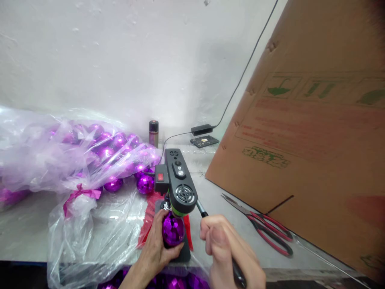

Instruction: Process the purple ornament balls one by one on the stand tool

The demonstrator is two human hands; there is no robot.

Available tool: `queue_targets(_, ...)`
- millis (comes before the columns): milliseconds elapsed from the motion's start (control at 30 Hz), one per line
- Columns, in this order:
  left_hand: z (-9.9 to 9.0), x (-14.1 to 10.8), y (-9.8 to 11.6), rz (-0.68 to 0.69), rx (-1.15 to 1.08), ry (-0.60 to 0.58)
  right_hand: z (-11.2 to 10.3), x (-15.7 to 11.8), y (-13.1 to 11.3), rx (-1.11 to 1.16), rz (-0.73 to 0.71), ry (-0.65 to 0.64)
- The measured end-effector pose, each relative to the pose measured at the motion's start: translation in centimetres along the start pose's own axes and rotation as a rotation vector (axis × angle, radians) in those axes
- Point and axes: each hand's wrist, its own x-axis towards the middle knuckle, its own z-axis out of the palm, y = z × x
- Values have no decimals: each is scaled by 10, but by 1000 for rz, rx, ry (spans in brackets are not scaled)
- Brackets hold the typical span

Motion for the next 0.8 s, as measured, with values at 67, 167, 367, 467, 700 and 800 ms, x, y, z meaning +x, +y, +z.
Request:
queue_targets(67,-1,0,0,2,5,-8,-1,0,2,4,-56,-28)
queue_targets(167,-1,0,0,4,18,-21,1,-2,-1,6,17,9)
queue_targets(367,3,0,-2,14,32,15,6,-8,-12,27,156,54)
queue_targets(467,4,0,-1,-1,32,20,4,-7,-6,25,110,42)
queue_targets(700,7,-2,-4,49,97,33,7,-13,-8,42,203,84)
queue_targets(800,8,-2,-8,86,112,40,12,-15,-16,45,256,112)
